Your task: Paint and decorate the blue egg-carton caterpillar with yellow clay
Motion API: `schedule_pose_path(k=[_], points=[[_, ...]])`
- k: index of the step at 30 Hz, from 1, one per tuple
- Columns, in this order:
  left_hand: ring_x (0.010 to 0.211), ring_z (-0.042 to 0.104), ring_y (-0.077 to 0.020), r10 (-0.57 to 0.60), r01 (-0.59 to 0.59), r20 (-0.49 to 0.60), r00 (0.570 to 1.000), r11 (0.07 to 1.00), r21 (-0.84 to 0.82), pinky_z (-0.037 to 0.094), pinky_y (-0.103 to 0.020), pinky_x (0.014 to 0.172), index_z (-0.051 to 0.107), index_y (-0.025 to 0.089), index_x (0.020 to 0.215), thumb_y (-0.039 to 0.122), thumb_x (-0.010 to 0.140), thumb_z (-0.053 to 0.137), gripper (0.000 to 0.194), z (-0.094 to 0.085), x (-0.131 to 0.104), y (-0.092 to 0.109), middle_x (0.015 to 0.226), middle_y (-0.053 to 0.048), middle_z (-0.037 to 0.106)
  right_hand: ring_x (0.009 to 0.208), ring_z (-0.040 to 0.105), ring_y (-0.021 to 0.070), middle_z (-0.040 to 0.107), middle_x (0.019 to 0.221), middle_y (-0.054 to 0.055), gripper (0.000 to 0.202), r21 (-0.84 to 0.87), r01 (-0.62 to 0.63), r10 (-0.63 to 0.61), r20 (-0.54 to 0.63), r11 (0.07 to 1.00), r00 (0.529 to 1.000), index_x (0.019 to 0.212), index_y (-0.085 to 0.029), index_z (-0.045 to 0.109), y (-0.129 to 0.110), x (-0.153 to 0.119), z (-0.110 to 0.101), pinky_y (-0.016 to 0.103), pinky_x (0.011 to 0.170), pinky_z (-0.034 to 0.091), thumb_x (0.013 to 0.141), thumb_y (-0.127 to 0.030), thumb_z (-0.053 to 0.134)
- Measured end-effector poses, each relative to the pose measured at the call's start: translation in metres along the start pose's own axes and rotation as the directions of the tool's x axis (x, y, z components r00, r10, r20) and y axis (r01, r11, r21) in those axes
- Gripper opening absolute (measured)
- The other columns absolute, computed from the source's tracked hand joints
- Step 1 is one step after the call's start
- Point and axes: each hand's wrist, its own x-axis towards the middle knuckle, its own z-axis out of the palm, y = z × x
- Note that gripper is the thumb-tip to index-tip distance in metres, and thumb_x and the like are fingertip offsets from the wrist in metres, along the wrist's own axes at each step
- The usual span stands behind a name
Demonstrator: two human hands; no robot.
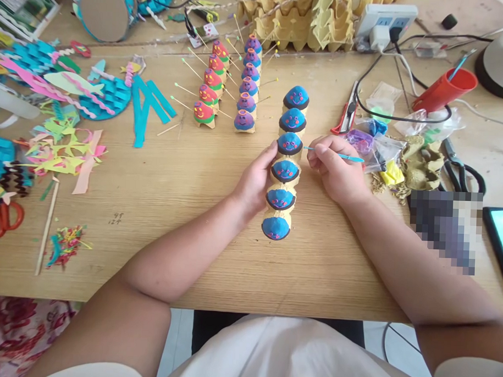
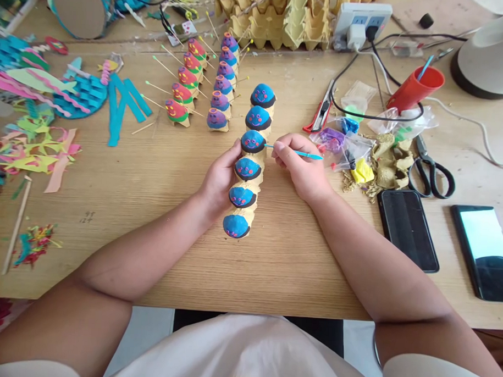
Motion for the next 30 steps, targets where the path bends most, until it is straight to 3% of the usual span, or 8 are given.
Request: schedule_pose_path(k=[6, 21, 27, 30], points=[[0.048, 0.061, -0.012, 0.093, -0.094, 0.017, 0.995, 0.994, 0.063, 0.048, -0.023, 0.05, 0.072, 0.022, 0.095, 0.056, 0.106, 0.065, 0.037, 0.0014, 0.0015, -0.0045, 0.063, 0.003, 0.068, 0.069, 0.055, 0.012, 0.066, 0.073, -0.002, 0.048, -0.046, 0.047, -0.044, 0.057, 0.998, 0.997, 0.071, -0.023, 0.069, 0.0048, 0.0, -0.0019, 0.029, 0.065, 0.042, 0.085, -0.065, 0.089], [0.047, 0.06, -0.0113, 0.105, -0.107, 0.02, 0.994, 0.988, 0.11, 0.048, -0.022, 0.05, 0.07, 0.022, 0.088, 0.055, 0.106, 0.067, 0.037, 0.001, 0.0008, -0.0046, 0.06, 0.003, 0.065, 0.069, 0.054, 0.0127, 0.065, 0.071, -0.003, 0.049, -0.056, 0.061, -0.057, 0.066, 0.997, 0.996, 0.073, -0.024, 0.067, 0.007, -0.0006, -0.0014, 0.03, 0.069, 0.045, 0.088, -0.067, 0.085], [0.047, 0.061, -0.0121, 0.075, -0.076, 0.019, 0.997, 0.996, 0.054, 0.048, -0.022, 0.049, 0.071, 0.022, 0.096, 0.061, 0.103, 0.068, 0.039, 0.0006, 0.0009, -0.0048, 0.061, 0.003, 0.067, 0.068, 0.053, 0.0123, 0.064, 0.071, -0.003, 0.048, -0.064, 0.065, -0.061, 0.062, 0.996, 0.996, 0.071, -0.024, 0.065, 0.0064, -0.0012, -0.0001, 0.03, 0.068, 0.044, 0.09, -0.063, 0.085], [0.048, 0.062, -0.0118, 0.087, -0.088, 0.018, 0.996, 0.994, 0.066, 0.049, -0.022, 0.05, 0.072, 0.022, 0.094, 0.054, 0.105, 0.068, 0.034, 0.0005, 0.0017, -0.0045, 0.063, 0.003, 0.068, 0.069, 0.053, 0.0126, 0.063, 0.071, -0.003, 0.046, -0.035, 0.066, -0.064, 0.063, 0.997, 0.996, 0.072, -0.024, 0.066, 0.0053, -0.0014, 0.0011, 0.03, 0.068, 0.044, 0.09, -0.061, 0.085]])
